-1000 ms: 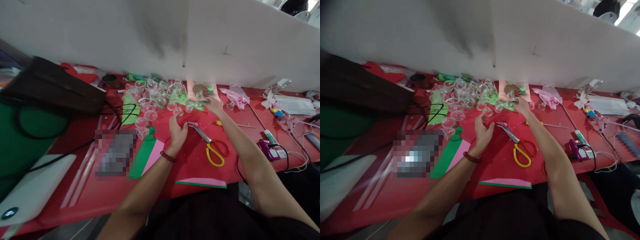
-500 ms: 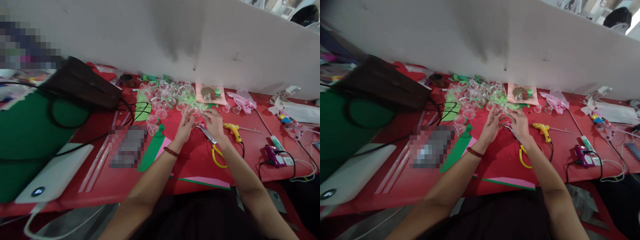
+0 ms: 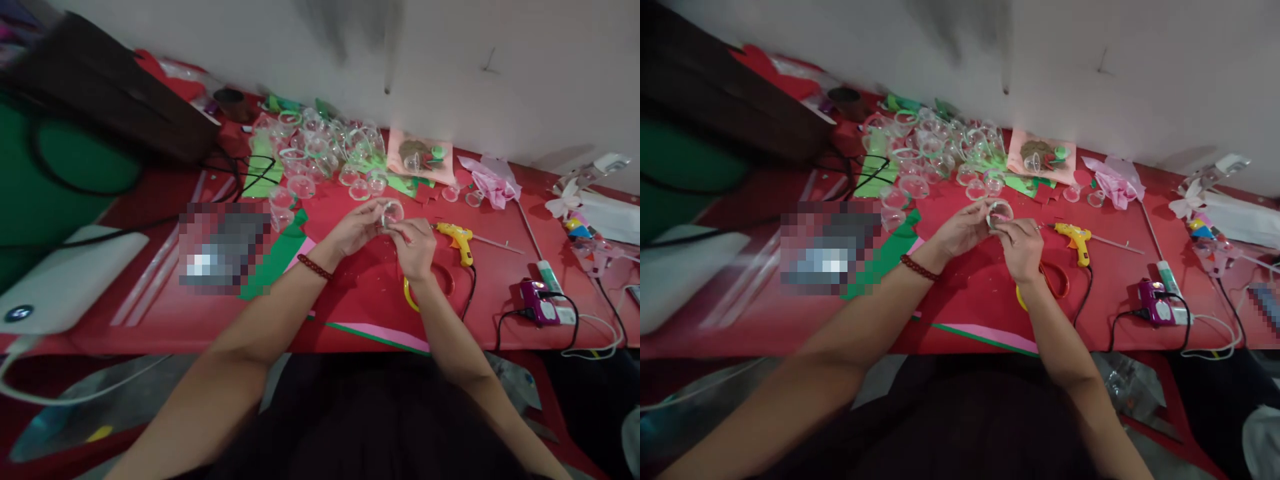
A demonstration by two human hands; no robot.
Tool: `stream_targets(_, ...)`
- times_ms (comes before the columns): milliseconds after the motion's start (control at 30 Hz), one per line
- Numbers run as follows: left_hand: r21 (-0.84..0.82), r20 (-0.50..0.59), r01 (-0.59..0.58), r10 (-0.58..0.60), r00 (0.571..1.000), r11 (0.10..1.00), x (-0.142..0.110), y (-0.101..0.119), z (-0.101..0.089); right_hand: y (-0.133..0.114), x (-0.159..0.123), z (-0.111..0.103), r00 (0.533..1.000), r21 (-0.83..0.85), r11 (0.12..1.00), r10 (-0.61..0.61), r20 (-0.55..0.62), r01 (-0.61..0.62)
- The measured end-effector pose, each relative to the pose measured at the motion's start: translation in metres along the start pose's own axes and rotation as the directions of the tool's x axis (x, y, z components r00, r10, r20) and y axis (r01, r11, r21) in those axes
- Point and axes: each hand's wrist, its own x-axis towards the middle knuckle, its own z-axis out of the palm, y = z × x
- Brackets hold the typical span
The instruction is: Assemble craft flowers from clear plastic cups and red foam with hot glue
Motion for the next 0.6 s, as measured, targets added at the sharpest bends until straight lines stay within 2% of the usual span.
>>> stream_targets(67,0.110,-0.073,-0.047,0.055,0.996,0.993,0.002,0.000,0.000,0.001,0.002,-0.002,0.997,0.008,1.000,-0.013,-0.071,0.014)
stream_targets(100,0.210,-0.145,-0.093,0.126,0.981,0.973,0.003,0.000,-0.002,0.002,0.003,-0.003,0.993,0.029,1.000,-0.008,-0.116,0.011)
stream_targets(133,0.334,-0.232,-0.140,0.225,0.946,0.932,0.004,-0.001,-0.006,0.003,0.004,-0.005,0.987,0.056,0.998,0.011,-0.159,-0.003)
stream_targets(167,0.465,-0.316,-0.171,0.343,0.885,0.868,0.005,-0.002,-0.012,0.005,0.005,-0.007,0.983,0.082,0.996,0.045,-0.180,-0.030)
stream_targets(233,0.667,-0.453,-0.128,0.535,0.714,0.734,0.008,-0.002,-0.029,0.007,0.007,-0.010,0.984,0.111,0.986,0.134,-0.114,-0.122)
stream_targets(300,0.721,-0.553,-0.012,0.586,0.592,0.693,0.010,-0.001,-0.049,0.007,0.007,-0.010,0.977,0.121,0.969,0.209,0.047,-0.213)
stream_targets(333,0.733,-0.578,0.038,0.592,0.562,0.679,0.011,0.000,-0.058,0.006,0.006,-0.009,0.964,0.140,0.958,0.233,0.132,-0.250)
stream_targets(367,0.748,-0.574,0.075,0.587,0.571,0.659,0.011,0.001,-0.065,0.006,0.005,-0.007,0.947,0.177,0.942,0.248,0.203,-0.284)
stream_targets(400,0.770,-0.548,0.094,0.580,0.603,0.630,0.012,0.003,-0.070,0.005,0.004,-0.004,0.934,0.232,0.920,0.258,0.247,-0.315)
stream_targets(433,0.801,-0.497,0.094,0.569,0.655,0.591,0.012,0.004,-0.073,0.004,0.003,0.000,0.927,0.299,0.892,0.264,0.265,-0.340)
stream_targets(500,0.867,-0.357,0.054,0.541,0.761,0.495,0.012,0.005,-0.073,0.005,0.000,0.007,0.932,0.421,0.836,0.270,0.243,-0.352)
stream_targets(533,0.894,-0.292,0.031,0.526,0.799,0.447,0.012,0.005,-0.071,0.006,-0.001,0.010,0.939,0.458,0.822,0.269,0.213,-0.339)
stream_targets(600,0.927,-0.216,0.012,0.506,0.835,0.376,0.013,0.006,-0.065,0.008,-0.004,0.015,0.954,0.473,0.828,0.250,0.166,-0.300)
